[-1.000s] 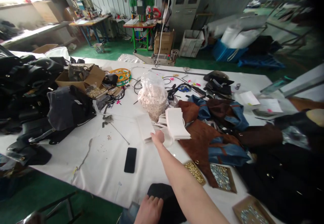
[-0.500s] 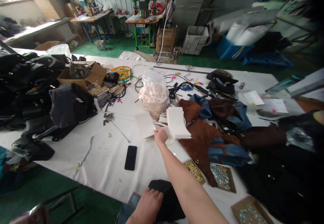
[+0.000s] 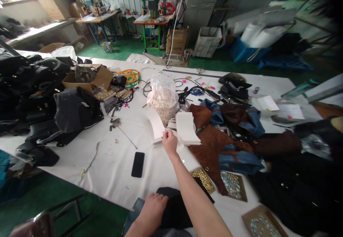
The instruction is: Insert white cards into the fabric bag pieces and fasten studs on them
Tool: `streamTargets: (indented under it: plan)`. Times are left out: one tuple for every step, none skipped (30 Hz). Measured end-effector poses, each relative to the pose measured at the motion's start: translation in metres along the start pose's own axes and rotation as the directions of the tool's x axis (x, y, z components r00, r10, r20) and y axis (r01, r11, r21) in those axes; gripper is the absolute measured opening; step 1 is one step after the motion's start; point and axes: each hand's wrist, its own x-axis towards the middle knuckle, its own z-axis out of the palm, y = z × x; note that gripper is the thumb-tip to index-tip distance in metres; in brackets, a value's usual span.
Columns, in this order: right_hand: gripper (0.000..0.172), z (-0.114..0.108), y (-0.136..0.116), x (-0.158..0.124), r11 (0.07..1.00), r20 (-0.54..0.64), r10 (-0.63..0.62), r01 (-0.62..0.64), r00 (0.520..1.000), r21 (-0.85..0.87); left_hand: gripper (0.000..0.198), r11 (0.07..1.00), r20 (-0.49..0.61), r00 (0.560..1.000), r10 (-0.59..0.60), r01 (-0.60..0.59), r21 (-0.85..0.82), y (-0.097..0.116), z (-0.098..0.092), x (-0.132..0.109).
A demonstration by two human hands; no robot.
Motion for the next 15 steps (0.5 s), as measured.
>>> streamTargets:
  plan:
    - [0.037,-0.007,-0.002,-0.007,0.998,-0.003,-0.017,0.017,1.000,0.055,0.031,1.000,-0.009,1.000,-0.008,0.008,-0.010,0.000,-0.003,-0.001]
    - [0.042,-0.014,-0.003,-0.017,0.995,-0.005,-0.025,0.025,1.000,0.100,0.031,1.000,-0.016,1.000,-0.016,0.016,-0.024,0.001,-0.006,-0.002]
    - [0.045,-0.023,-0.002,-0.030,0.989,-0.006,-0.023,0.024,1.000,0.147,0.030,0.999,-0.021,0.999,-0.024,0.024,-0.040,0.001,-0.009,-0.003]
    - [0.047,-0.032,0.002,-0.046,0.979,-0.007,-0.012,0.013,1.000,0.205,0.029,0.998,-0.023,0.999,-0.032,0.030,-0.057,0.002,-0.012,-0.004]
    - [0.048,-0.043,0.008,-0.064,0.963,-0.008,0.010,-0.007,1.000,0.270,0.028,0.996,-0.024,0.999,-0.039,0.037,-0.076,0.002,-0.014,-0.004]
    - [0.047,-0.055,0.017,-0.085,0.941,-0.008,0.040,-0.035,0.999,0.336,0.028,0.994,-0.025,0.999,-0.045,0.042,-0.098,0.002,-0.016,-0.004]
    - [0.045,-0.067,0.028,-0.108,0.917,-0.006,0.075,-0.067,0.997,0.394,0.028,0.991,-0.026,0.998,-0.052,0.048,-0.121,0.002,-0.017,-0.004]
    - [0.043,-0.081,0.042,-0.132,0.896,-0.003,0.109,-0.097,0.994,0.433,0.029,0.988,-0.029,0.998,-0.061,0.056,-0.147,0.002,-0.018,-0.004]
    - [0.040,-0.095,0.057,-0.157,0.890,0.000,0.136,-0.122,0.991,0.439,0.030,0.982,-0.032,0.997,-0.072,0.066,-0.175,0.001,-0.018,-0.003]
    - [0.037,-0.110,0.072,-0.182,0.902,-0.001,0.147,-0.134,0.989,0.411,0.031,0.976,-0.036,0.996,-0.085,0.076,-0.204,0.000,-0.018,-0.002]
    - [0.033,-0.124,0.088,-0.207,0.923,-0.004,0.140,-0.129,0.990,0.362,0.032,0.968,-0.042,0.994,-0.100,0.088,-0.233,-0.002,-0.016,-0.001]
    - [0.030,-0.138,0.104,-0.229,0.948,-0.002,0.118,-0.112,0.993,0.298,0.032,0.960,-0.048,0.992,-0.117,0.100,-0.262,-0.004,-0.014,0.001]
    - [0.027,-0.151,0.119,-0.250,0.969,0.005,0.088,-0.087,0.996,0.230,0.032,0.950,-0.056,0.989,-0.135,0.114,-0.290,-0.007,-0.011,0.002]
    - [0.024,-0.163,0.132,-0.268,0.985,0.024,0.055,-0.058,0.998,0.165,0.033,0.940,-0.066,0.986,-0.155,0.127,-0.316,-0.009,-0.009,0.004]
    - [0.023,-0.172,0.143,-0.283,0.993,0.054,0.020,-0.026,0.998,0.111,0.033,0.930,-0.073,0.983,-0.170,0.136,-0.342,-0.012,-0.006,0.006]
